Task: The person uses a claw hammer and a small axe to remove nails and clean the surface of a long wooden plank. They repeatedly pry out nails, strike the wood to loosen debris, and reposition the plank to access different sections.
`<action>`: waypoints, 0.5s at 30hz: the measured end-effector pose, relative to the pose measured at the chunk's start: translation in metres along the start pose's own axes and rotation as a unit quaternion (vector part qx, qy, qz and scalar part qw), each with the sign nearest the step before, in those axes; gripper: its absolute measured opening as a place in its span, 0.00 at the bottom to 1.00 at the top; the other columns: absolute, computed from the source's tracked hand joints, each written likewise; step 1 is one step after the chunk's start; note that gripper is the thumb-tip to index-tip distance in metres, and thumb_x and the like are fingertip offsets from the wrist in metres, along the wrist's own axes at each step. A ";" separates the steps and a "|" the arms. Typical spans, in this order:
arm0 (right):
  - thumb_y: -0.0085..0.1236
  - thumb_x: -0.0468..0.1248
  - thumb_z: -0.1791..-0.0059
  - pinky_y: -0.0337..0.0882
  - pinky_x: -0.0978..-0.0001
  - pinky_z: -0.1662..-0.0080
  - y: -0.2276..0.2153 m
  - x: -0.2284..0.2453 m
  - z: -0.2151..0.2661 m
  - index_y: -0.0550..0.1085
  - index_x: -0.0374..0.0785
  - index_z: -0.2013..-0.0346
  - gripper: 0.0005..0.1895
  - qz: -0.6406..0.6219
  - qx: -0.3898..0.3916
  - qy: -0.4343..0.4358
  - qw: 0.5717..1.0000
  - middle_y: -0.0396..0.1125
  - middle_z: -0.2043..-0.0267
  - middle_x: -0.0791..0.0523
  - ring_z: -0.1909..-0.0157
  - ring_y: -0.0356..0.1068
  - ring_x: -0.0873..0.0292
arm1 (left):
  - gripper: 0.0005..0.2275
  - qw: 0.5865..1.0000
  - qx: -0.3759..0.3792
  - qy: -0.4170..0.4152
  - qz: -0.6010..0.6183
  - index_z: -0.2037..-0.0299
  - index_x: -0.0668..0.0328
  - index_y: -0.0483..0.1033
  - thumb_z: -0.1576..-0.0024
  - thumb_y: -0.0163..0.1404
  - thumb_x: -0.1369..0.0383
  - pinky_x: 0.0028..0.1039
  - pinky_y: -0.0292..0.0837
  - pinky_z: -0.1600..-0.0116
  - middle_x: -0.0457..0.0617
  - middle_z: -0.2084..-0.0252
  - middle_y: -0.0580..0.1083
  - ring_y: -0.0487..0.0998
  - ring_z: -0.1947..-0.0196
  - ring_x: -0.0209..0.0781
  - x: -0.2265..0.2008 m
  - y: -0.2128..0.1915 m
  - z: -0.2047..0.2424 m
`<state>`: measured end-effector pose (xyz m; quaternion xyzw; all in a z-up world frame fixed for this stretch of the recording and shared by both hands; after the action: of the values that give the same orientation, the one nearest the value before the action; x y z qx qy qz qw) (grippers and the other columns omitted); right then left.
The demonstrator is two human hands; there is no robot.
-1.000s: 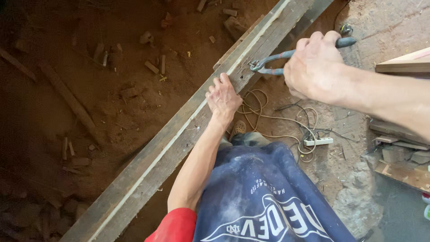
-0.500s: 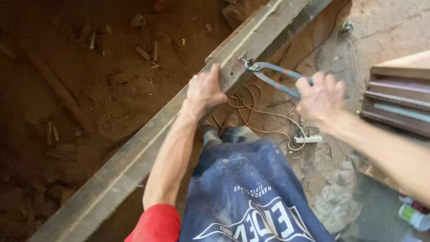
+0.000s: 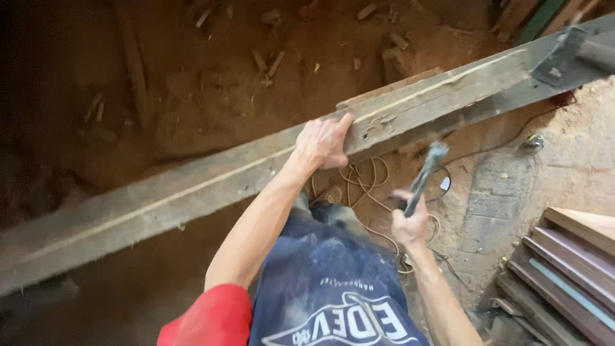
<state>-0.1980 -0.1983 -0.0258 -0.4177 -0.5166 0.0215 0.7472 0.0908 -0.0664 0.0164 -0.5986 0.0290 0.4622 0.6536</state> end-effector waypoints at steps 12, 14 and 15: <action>0.44 0.22 0.65 0.70 0.61 0.45 0.029 0.125 -0.021 0.62 0.29 0.29 0.45 -0.343 0.393 0.134 0.843 0.63 0.34 0.46 0.36 0.68 0.47 | 0.25 0.918 -0.396 -0.018 -0.001 0.40 0.54 0.70 0.49 0.59 0.64 0.43 0.61 0.26 0.48 0.36 0.69 0.66 0.32 0.48 -0.020 0.042 0.114; 0.44 0.23 0.65 0.74 0.59 0.43 0.042 0.130 -0.014 0.64 0.28 0.32 0.43 -0.311 0.423 0.120 0.843 0.64 0.36 0.44 0.38 0.69 0.47 | 0.21 0.910 -0.403 -0.082 -0.055 0.38 0.55 0.71 0.43 0.57 0.65 0.43 0.60 0.21 0.48 0.33 0.67 0.64 0.28 0.48 -0.006 0.057 0.137; 0.44 0.23 0.65 0.74 0.60 0.43 0.048 0.132 -0.010 0.64 0.28 0.32 0.43 -0.301 0.439 0.117 0.838 0.65 0.36 0.45 0.38 0.69 0.47 | 0.23 0.905 -0.402 -0.100 -0.097 0.37 0.56 0.70 0.45 0.56 0.65 0.47 0.57 0.23 0.50 0.31 0.66 0.62 0.28 0.51 0.002 0.061 0.148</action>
<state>-0.1094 -0.1119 0.0419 0.1310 -0.4618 -0.0291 0.8768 -0.0230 0.0463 0.0110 -0.7608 -0.2828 0.4265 0.3990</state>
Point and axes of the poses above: each hand's wrist, its own z-axis away from the middle knuckle, its own y-axis out of the palm, x = y × z, the point moved 7 cm from there along -z, towards the middle knuckle
